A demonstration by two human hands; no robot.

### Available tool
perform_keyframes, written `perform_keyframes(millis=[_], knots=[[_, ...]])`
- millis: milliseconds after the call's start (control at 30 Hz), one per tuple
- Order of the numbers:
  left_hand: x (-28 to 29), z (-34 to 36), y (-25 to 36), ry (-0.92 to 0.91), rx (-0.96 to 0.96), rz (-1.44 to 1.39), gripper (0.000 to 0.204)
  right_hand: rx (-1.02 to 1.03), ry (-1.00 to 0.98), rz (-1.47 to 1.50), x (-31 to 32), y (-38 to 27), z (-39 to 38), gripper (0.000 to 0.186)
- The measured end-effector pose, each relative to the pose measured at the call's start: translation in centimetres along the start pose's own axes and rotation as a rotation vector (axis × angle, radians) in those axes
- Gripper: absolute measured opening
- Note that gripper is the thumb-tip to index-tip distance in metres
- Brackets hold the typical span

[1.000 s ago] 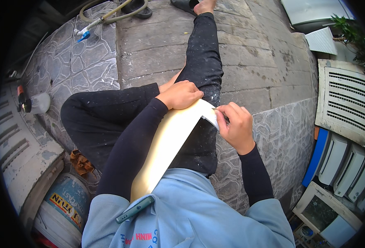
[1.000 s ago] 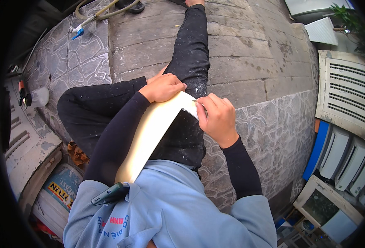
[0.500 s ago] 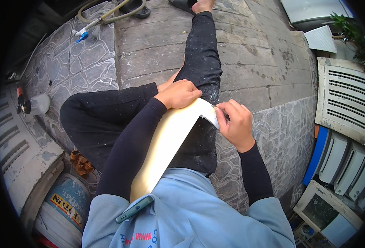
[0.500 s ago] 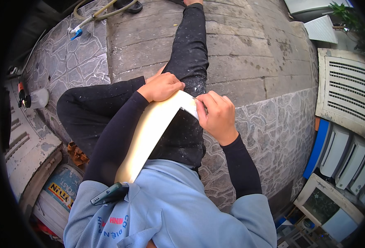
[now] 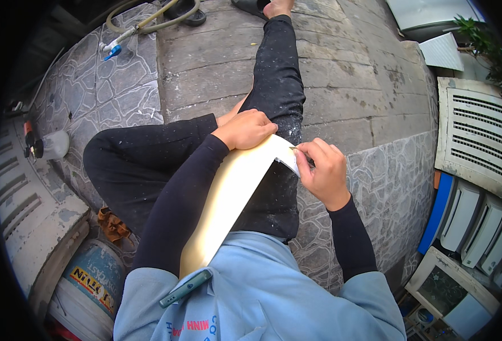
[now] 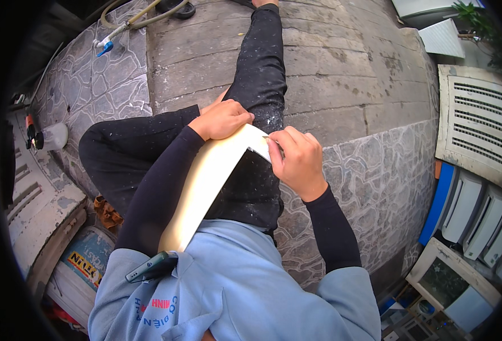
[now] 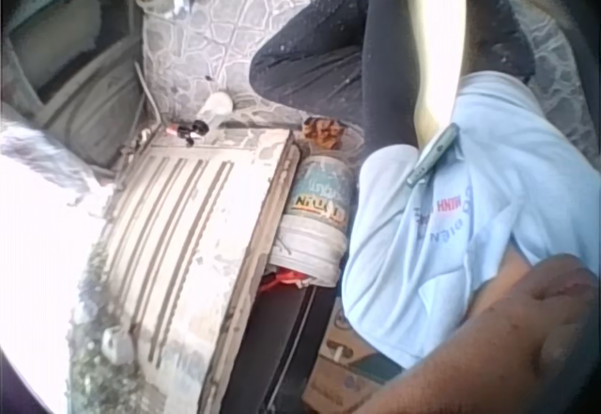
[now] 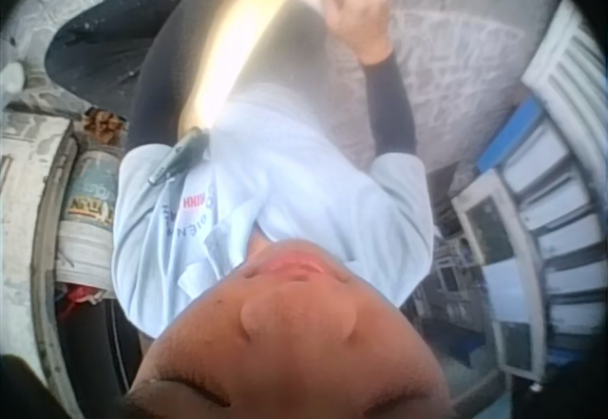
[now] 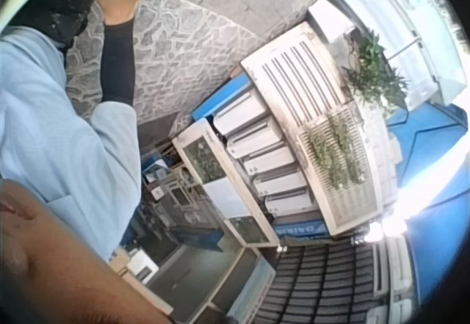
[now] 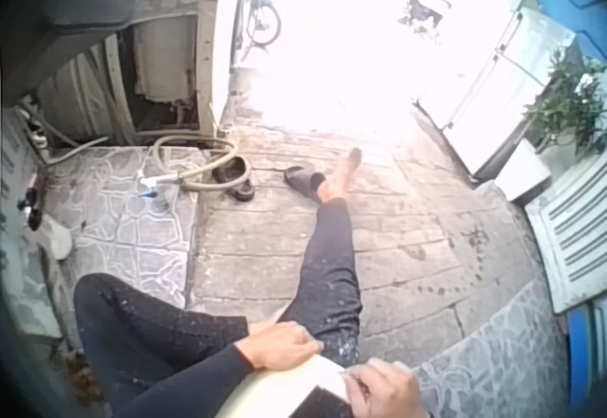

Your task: The person sits on the floor and uses a utility knife to scrape the surface of a long, curved, cream-colored plastic piece. They repeatedly scrape along the edges and flat surfaces to remove residue or marks.

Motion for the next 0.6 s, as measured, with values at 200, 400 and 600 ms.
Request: perform_keyframes(millis=[200, 400, 600], knots=[[0.2, -0.1, 0.5, 0.023, -0.014, -0.035, 0.048, 0.01, -0.018, -0.019, 0.1, -0.3, 0.1, 0.007], [0.4, -0.3, 0.7, 0.034, -0.021, -0.058, 0.049, 0.004, -0.017, -0.021, 0.2, -0.4, 0.2, 0.008], [0.2, -0.3, 0.4, 0.033, -0.021, -0.063, 0.049, 0.02, -0.019, -0.036, 0.2, -0.4, 0.5, 0.008]])
Point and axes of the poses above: each hand's wrist, its own z-axis towards the middle knuckle, its own x-axis out of the back of the hand, y = z × x, the point moved 8 cm from there along z, towards the middle knuckle, and after that the axes turned 4 degrees about -y, right-handed, at the moved point
